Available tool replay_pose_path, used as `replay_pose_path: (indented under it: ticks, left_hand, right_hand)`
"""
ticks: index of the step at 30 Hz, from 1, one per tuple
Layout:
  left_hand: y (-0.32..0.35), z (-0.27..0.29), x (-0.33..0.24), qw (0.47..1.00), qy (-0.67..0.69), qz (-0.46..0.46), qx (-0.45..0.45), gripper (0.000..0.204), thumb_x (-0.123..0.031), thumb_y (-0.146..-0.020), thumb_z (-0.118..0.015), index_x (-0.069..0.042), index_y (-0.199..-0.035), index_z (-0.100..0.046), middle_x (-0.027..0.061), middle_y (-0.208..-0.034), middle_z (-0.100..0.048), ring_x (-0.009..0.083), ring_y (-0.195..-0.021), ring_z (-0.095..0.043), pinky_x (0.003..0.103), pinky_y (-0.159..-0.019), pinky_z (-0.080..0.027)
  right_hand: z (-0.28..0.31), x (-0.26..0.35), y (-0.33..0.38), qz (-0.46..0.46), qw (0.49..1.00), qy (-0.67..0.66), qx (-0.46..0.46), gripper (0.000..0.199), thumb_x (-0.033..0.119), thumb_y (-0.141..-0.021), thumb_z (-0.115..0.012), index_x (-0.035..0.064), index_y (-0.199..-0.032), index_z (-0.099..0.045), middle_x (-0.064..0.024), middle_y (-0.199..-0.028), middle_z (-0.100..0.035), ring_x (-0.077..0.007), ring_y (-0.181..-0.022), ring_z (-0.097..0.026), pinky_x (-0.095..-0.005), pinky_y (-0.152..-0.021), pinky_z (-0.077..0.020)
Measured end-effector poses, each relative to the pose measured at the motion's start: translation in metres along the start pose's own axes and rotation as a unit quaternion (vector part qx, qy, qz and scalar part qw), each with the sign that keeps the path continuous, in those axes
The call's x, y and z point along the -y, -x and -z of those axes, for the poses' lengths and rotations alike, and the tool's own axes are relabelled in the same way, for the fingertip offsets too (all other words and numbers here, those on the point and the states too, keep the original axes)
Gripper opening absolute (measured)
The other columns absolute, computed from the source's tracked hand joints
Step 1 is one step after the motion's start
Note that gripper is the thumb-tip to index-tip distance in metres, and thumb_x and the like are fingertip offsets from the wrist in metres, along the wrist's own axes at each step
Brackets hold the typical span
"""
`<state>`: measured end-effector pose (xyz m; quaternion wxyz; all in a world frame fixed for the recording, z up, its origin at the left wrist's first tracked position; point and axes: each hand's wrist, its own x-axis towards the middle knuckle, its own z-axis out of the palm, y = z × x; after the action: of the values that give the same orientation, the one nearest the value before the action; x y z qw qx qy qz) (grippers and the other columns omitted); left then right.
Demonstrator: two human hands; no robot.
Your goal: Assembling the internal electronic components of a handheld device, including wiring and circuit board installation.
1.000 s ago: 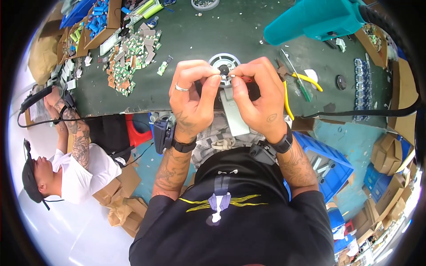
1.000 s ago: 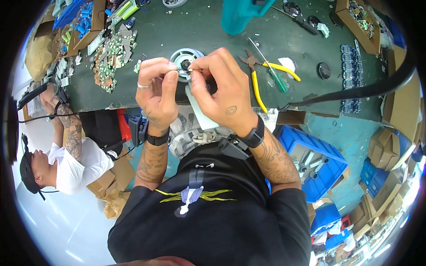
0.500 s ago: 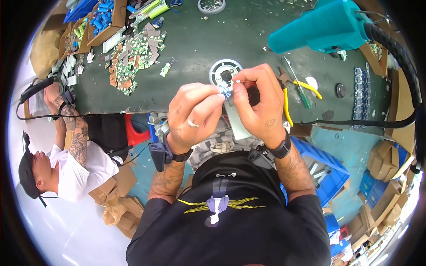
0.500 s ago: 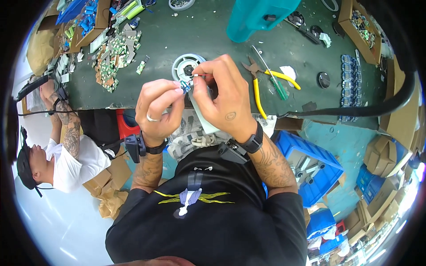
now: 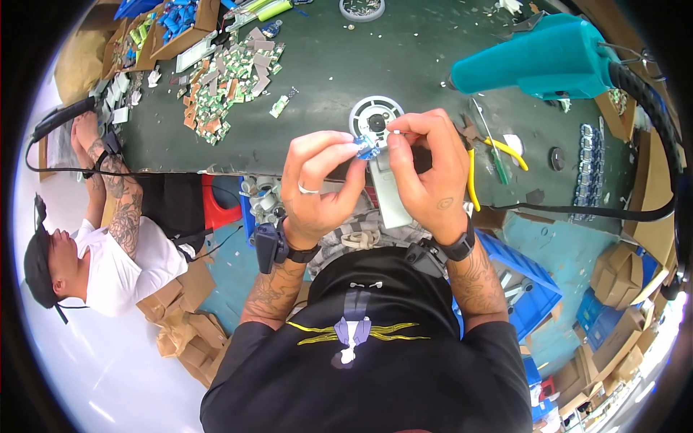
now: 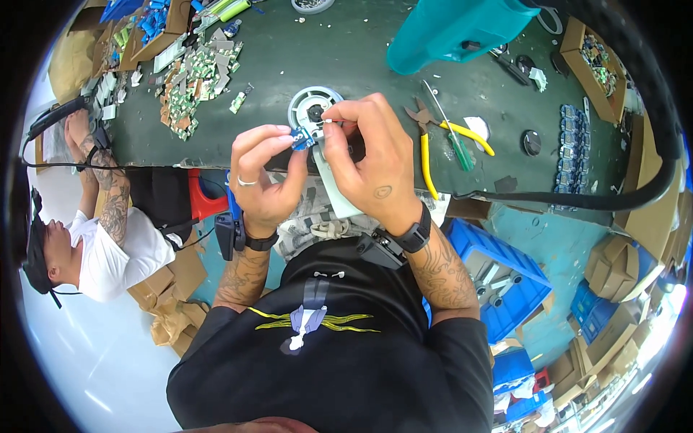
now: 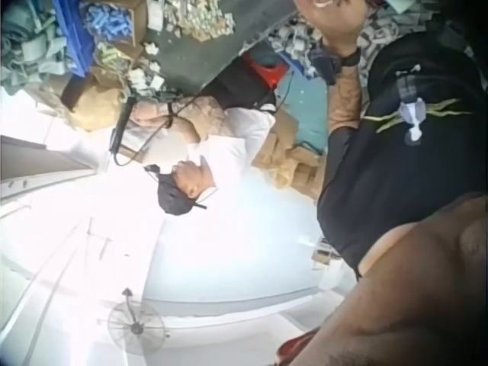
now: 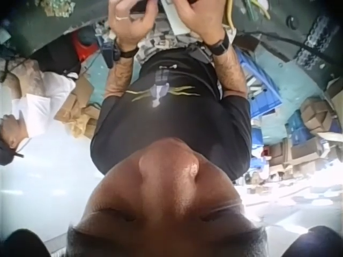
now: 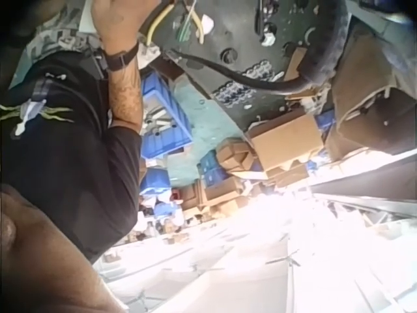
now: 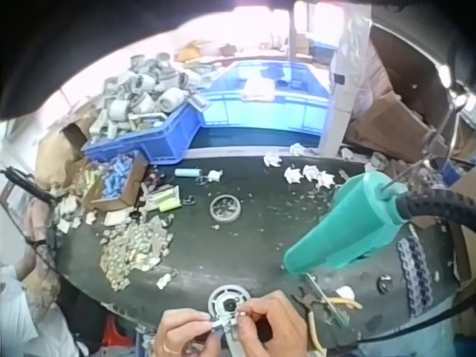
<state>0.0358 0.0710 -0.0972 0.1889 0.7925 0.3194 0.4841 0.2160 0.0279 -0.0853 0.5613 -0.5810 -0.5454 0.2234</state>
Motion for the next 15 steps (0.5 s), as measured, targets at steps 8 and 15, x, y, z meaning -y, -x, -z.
replay_pose_path:
  ticks: [8, 15]
  left_hand:
    - [-0.002, 0.003, -0.011, 0.993, 0.042, 0.112, -0.012, 0.048, 0.006, -0.085, -0.086, -0.004, -0.129, -0.070, 0.0159, -0.118, -0.072, 0.0279, -0.101, -0.074, 0.036, -0.088, -0.061]
    - [-0.008, 0.022, -0.025, 0.961, -0.008, 0.225, 0.163, 0.037, -0.012, -0.086, -0.090, -0.005, -0.118, -0.073, 0.0124, -0.121, -0.071, 0.0306, -0.100, -0.067, 0.042, -0.091, -0.056]
  right_hand:
    - [0.000, 0.000, 0.003, -0.015, 1.000, -0.003, 0.002, 0.017, -0.004, -0.094, -0.076, 0.0036, -0.108, -0.071, -0.0081, -0.092, -0.066, -0.0190, -0.073, -0.066, -0.0328, -0.064, -0.0526]
    - [-0.001, 0.000, 0.002, -0.021, 1.000, -0.012, 0.000, 0.016, -0.004, -0.096, -0.075, 0.0026, -0.109, -0.071, -0.0089, -0.093, -0.067, -0.0184, -0.073, -0.068, -0.0321, -0.064, -0.0531]
